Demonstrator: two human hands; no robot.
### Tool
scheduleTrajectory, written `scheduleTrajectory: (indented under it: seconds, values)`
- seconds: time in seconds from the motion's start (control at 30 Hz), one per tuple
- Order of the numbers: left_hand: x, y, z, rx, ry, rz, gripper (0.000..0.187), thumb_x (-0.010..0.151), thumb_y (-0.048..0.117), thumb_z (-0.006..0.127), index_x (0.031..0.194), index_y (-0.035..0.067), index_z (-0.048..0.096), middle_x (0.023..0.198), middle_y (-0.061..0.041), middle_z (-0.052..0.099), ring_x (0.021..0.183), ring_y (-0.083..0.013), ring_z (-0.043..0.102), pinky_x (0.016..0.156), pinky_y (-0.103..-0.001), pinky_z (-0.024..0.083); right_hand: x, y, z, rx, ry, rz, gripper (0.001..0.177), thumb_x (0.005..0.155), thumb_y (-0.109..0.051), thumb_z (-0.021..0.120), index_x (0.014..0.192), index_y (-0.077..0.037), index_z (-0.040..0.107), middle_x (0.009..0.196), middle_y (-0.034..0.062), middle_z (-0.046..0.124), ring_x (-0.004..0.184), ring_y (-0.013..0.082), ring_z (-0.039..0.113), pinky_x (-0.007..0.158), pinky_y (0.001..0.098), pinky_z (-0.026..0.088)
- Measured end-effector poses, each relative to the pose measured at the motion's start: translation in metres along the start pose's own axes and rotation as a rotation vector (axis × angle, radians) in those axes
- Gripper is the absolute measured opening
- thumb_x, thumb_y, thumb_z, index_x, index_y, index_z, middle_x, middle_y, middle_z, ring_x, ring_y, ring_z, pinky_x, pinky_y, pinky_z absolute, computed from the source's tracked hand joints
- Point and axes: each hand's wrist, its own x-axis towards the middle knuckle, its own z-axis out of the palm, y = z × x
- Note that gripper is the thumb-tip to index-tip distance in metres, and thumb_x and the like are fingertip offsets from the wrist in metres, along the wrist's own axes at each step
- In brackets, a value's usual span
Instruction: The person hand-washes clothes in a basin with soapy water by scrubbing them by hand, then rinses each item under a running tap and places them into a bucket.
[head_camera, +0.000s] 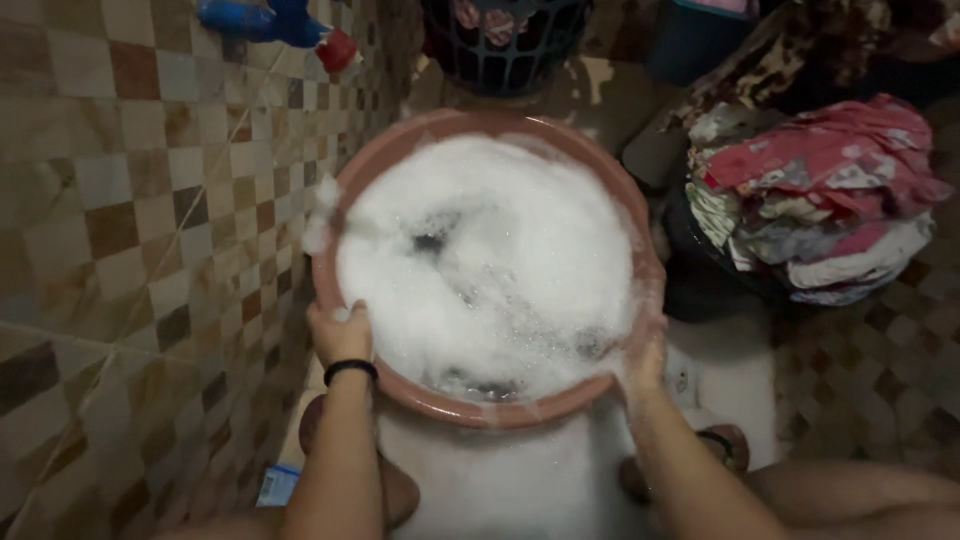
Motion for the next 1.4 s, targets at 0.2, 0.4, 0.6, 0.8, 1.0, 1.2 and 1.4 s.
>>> scheduleTrajectory:
  seconds: [0.2,0.4,0.6,0.8,1.0,1.2,1.4]
  values:
    - [0.019,-0.05,0.022,-0.252,0.05,-0.17,0.041,0.08,0.018,0.072,0.109,-0.01,0.069,0.104,-0.019,0.074,0.093,-0.0258,0.07,0.082,-0.036,0.054,-0.028,-0.029,0.046,0.013,-0.095,-0.112,0.076,0.104,-0.061,0.012,0.165,-0.015,0.015,0.17,0.0117,0.025,0.152,0.0334,0.031,0.124,0.0466,0.026]
    - [0.032,-0.041,0.019,-0.109,-0.021,-0.24,0.046,0.081,0.025,0.071,0.107,-0.012,0.069,0.102,-0.025,0.073,0.093,-0.0315,0.071,0.084,-0.039,0.053,-0.029,-0.03,0.044,0.158,0.12,0.16,0.075,0.101,-0.059,0.011,0.161,-0.015,0.025,0.166,0.0096,0.031,0.146,0.0334,0.038,0.117,0.0489,0.034]
    - [0.041,0.0,0.004,-0.026,-0.087,-0.211,0.061,0.083,0.034,0.076,0.111,-0.02,0.065,0.107,-0.031,0.071,0.098,-0.0335,0.069,0.086,-0.043,0.052,-0.028,-0.039,0.051,0.18,0.126,0.228,0.071,0.102,-0.055,0.013,0.158,-0.014,0.028,0.161,0.0101,0.034,0.141,0.0333,0.04,0.113,0.0491,0.036]
    - [0.052,0.044,-0.015,-0.255,-0.197,-0.165,0.062,0.083,0.032,0.07,0.114,-0.022,0.062,0.11,-0.026,0.071,0.098,-0.0284,0.069,0.084,-0.04,0.054,-0.04,-0.064,0.07,0.2,0.082,0.225,0.067,0.103,-0.052,0.014,0.156,-0.014,0.031,0.157,0.0107,0.038,0.137,0.0333,0.043,0.11,0.0493,0.038]
    - [0.077,0.084,-0.031,-0.138,-0.242,0.135,0.05,0.093,0.035,0.055,0.109,-0.01,0.072,0.093,-0.017,0.068,0.085,-0.0268,0.061,0.076,-0.04,0.049,-0.028,-0.096,0.107,0.237,-0.037,0.157,0.064,0.103,-0.048,0.016,0.153,-0.013,0.034,0.152,0.0112,0.041,0.132,0.0332,0.046,0.106,0.0495,0.04]
    - [0.029,0.148,-0.053,-0.239,-0.176,-0.124,0.045,0.092,0.032,0.059,0.102,-0.011,0.067,0.087,-0.017,0.065,0.075,-0.0266,0.055,0.067,-0.043,0.045,-0.042,-0.103,0.117,0.251,-0.047,0.191,0.06,0.104,-0.045,0.017,0.151,-0.012,0.038,0.148,0.0117,0.044,0.127,0.0331,0.048,0.102,0.0498,0.042]
    - [0.045,0.139,-0.049,-0.093,-0.235,0.305,0.048,0.092,0.031,0.055,0.114,-0.009,0.07,0.092,-0.014,0.065,0.084,-0.0237,0.059,0.075,-0.038,0.048,-0.03,-0.106,0.118,0.283,-0.046,0.221,0.057,0.105,-0.041,0.019,0.148,-0.012,0.041,0.143,0.0123,0.048,0.123,0.0331,0.051,0.099,0.05,0.044]
